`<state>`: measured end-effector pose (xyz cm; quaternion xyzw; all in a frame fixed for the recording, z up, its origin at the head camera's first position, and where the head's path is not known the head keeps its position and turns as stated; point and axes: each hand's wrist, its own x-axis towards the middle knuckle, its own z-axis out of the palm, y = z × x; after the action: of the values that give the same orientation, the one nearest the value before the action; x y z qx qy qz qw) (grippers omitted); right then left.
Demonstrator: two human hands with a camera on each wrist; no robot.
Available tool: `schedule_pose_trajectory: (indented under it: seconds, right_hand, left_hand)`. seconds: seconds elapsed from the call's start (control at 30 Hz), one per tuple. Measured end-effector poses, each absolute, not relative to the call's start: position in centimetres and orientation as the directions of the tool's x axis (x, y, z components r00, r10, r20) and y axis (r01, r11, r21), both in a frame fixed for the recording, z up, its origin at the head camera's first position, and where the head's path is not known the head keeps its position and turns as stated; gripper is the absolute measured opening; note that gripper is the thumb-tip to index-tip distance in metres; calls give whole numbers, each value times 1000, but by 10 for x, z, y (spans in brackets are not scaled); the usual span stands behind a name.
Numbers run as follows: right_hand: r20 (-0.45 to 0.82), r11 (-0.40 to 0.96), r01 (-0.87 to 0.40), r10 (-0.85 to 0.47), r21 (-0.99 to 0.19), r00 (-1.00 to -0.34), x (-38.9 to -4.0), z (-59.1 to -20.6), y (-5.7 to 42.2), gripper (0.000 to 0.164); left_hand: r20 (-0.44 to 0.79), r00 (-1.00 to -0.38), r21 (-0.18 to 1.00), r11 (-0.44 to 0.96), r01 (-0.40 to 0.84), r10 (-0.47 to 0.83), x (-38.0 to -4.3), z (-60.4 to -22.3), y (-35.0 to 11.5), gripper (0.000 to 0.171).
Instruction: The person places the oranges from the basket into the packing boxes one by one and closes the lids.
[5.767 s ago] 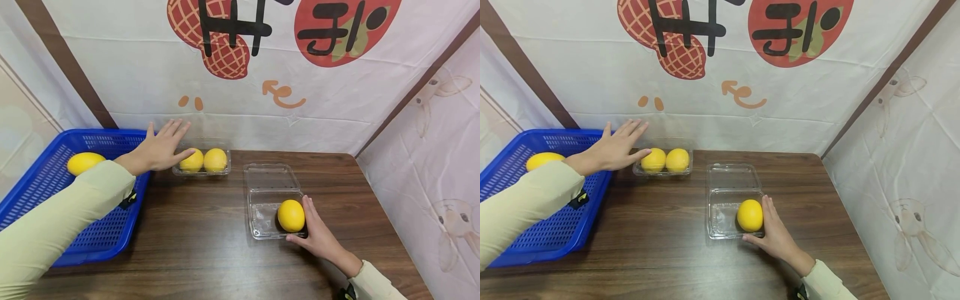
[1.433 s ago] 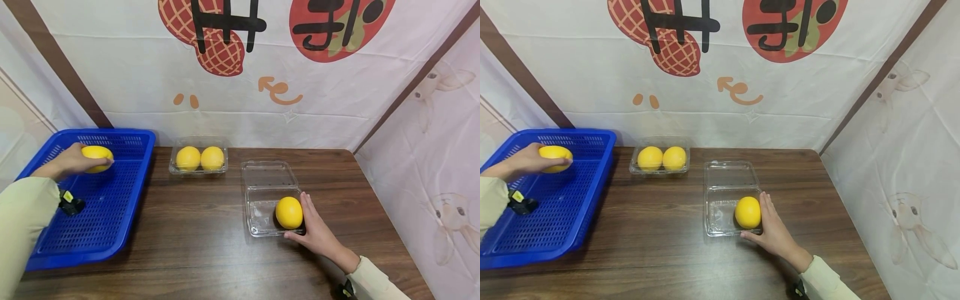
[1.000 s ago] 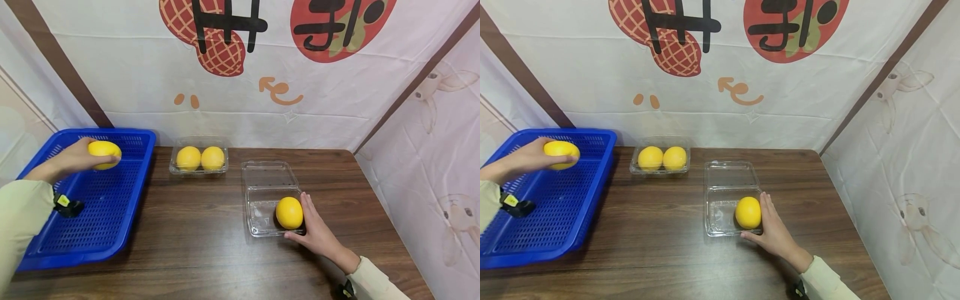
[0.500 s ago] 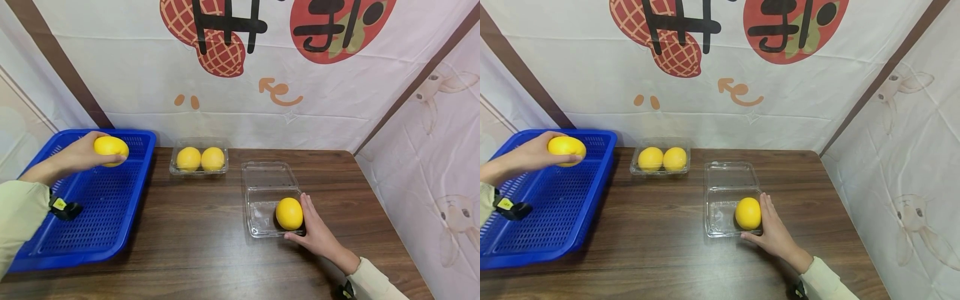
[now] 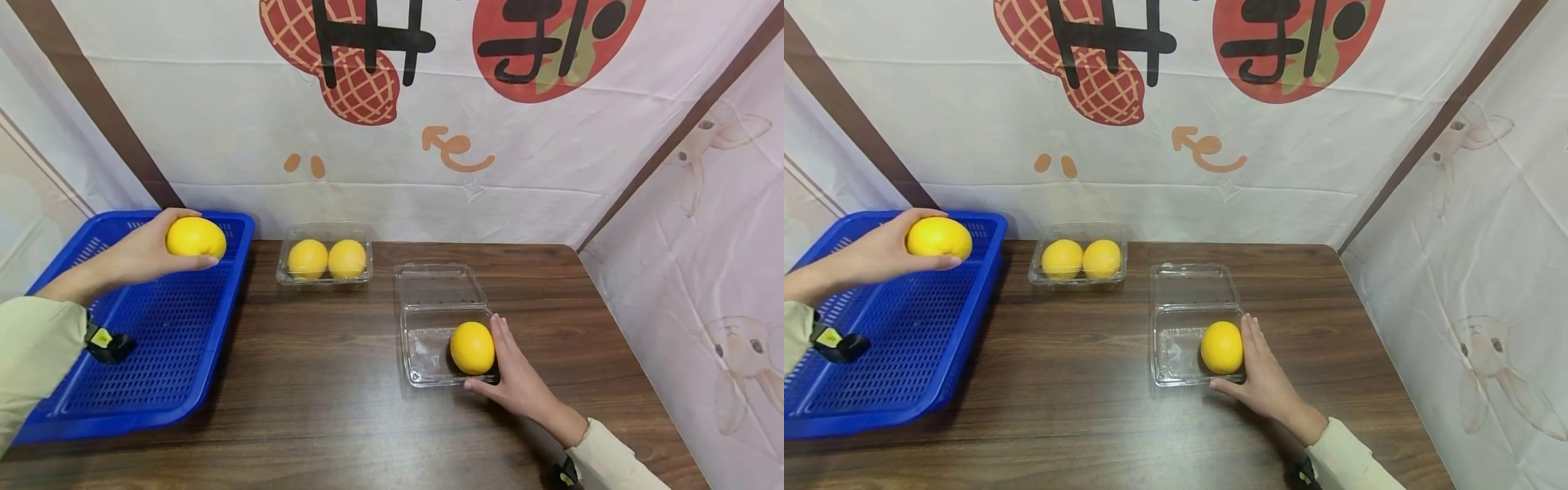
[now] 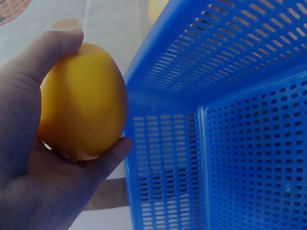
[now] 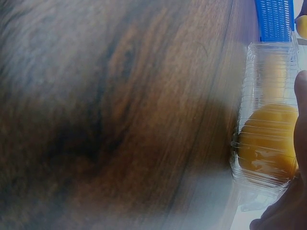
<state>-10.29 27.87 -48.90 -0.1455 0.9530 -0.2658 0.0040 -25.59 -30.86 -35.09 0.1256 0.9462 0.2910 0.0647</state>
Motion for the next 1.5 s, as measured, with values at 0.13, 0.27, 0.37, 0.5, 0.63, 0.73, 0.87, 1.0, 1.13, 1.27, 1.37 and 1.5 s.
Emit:
schedule_pose_trajectory:
  seconds: [0.13, 0.27, 0.37, 0.5, 0.63, 0.73, 0.87, 1.0, 1.13, 1.27, 1.37, 1.5]
  right_hand:
    - [75, 816, -279, -280, -506, -957, -103, -489, 279, 124]
    - [76, 815, -277, -278, -508, -957, -103, -489, 279, 124]
    - [73, 814, -275, -277, -511, -958, -103, -490, 279, 124]
    - [65, 815, -269, -276, -513, -959, -104, -490, 280, 124]
    - [61, 818, -265, -274, -510, -960, -105, -490, 280, 124]
    - [58, 819, -265, -274, -509, -960, -105, -490, 280, 124]
    - [57, 819, -264, -274, -509, -960, -105, -490, 280, 124]
    - [58, 817, -262, -272, -514, -960, -104, -490, 279, 124]
    - [57, 814, -262, -273, -518, -960, -104, -489, 279, 124]
    - [57, 815, -260, -270, -517, -961, -103, -489, 278, 124]
    - [59, 816, -260, -269, -516, -961, -103, -489, 278, 124]
    - [60, 816, -260, -268, -516, -962, -103, -490, 278, 124]
  left_hand:
    - [-4, -953, 567, 786, 247, 303, -255, -351, -300, 86]
    - [15, -945, 576, 769, 276, 328, -253, -349, -291, 86]
    - [22, -939, 583, 759, 290, 342, -251, -348, -285, 87]
    - [32, -933, 590, 746, 307, 359, -248, -346, -276, 87]
    - [39, -925, 589, 739, 327, 378, -245, -344, -265, 87]
    - [49, -918, 591, 730, 344, 393, -241, -343, -257, 86]
    - [64, -897, 609, 695, 383, 438, -237, -341, -245, 86]
    - [72, -869, 618, 662, 424, 489, -234, -339, -234, 87]
    - [85, -854, 617, 645, 450, 514, -231, -339, -222, 87]
    - [95, -841, 621, 628, 468, 533, -227, -340, -210, 86]
    - [103, -831, 614, 622, 486, 547, -223, -341, -200, 86]
    - [118, -812, 601, 609, 517, 572, -221, -343, -186, 86]
